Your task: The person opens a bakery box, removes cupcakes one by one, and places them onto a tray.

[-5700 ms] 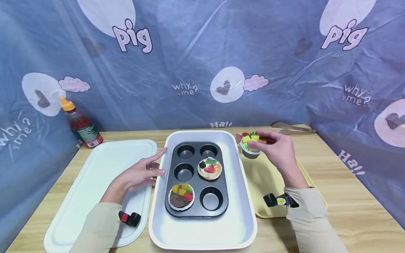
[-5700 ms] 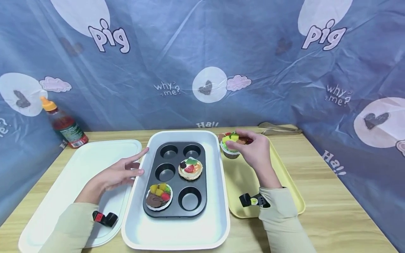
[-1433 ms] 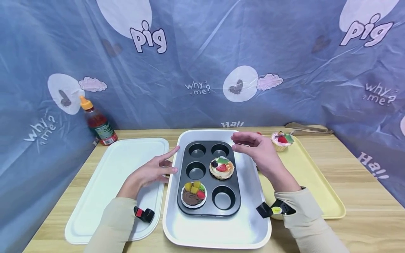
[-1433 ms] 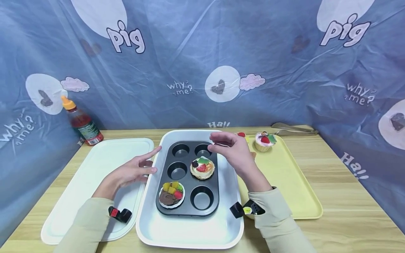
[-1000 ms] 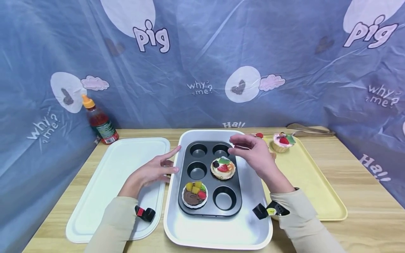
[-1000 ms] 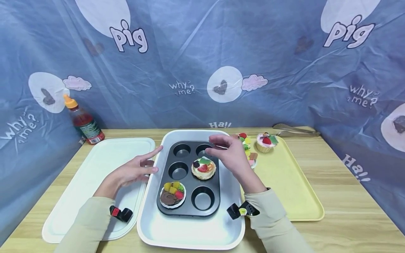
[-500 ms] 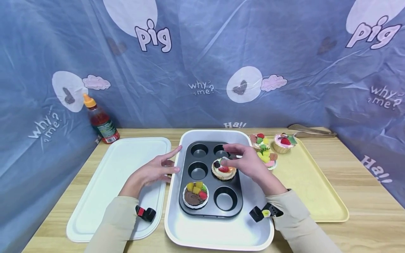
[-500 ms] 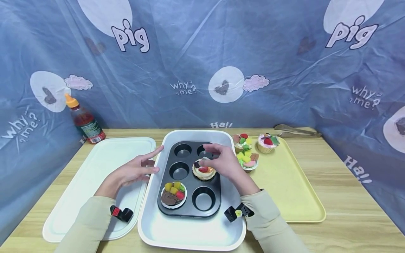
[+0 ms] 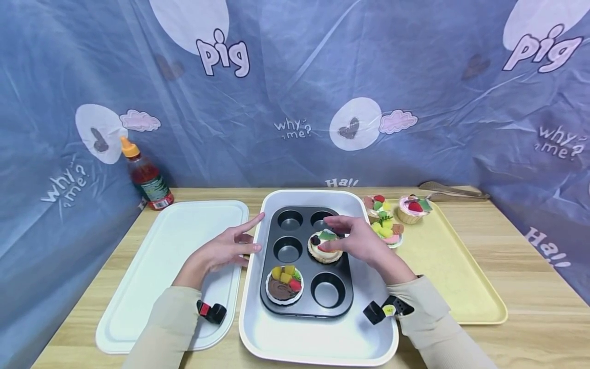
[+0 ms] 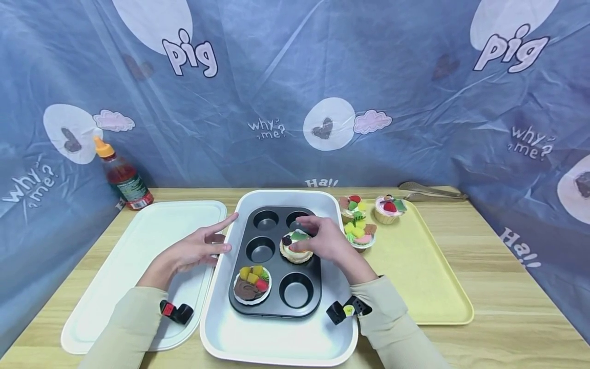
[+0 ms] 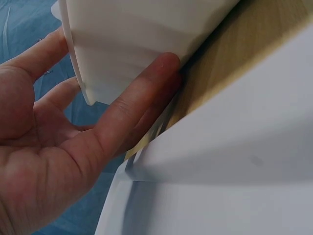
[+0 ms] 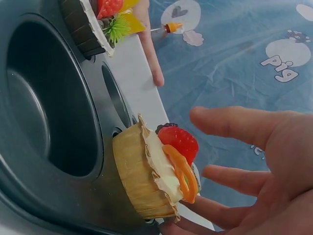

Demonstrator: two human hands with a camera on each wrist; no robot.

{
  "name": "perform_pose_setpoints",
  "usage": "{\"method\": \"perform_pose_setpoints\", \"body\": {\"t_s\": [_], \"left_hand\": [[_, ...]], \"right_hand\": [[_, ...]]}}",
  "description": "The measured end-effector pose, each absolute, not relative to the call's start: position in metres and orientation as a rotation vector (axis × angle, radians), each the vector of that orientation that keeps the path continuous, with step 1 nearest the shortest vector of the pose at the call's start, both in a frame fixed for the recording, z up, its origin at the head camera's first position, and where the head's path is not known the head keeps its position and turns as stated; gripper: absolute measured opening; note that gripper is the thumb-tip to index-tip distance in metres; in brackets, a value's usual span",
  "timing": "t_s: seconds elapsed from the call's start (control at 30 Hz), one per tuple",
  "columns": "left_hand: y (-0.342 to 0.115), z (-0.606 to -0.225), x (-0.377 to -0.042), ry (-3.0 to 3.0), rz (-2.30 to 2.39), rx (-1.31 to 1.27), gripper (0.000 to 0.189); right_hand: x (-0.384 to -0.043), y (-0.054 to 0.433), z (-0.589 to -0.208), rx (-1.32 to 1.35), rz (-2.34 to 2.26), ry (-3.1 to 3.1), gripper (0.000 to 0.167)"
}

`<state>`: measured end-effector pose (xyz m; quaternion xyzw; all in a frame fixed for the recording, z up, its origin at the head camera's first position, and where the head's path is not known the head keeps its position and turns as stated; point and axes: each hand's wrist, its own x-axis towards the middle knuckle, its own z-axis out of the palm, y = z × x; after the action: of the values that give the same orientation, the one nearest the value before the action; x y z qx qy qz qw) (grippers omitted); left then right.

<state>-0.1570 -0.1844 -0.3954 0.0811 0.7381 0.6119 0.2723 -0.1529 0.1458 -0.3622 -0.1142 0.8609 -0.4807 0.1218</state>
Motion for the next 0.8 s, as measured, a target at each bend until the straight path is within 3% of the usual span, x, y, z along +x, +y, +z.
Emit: {"method": "perform_pose_setpoints", "body": {"t_s": [0.8], "left_hand": [[-0.1850, -0.3977, -0.1565, 1.958, 1.676, 0.229, 0.086]], "right_hand": [[-0.1534, 0.1458, -0.3660, -0.371, -1.302, 2.529, 0.071]]}}
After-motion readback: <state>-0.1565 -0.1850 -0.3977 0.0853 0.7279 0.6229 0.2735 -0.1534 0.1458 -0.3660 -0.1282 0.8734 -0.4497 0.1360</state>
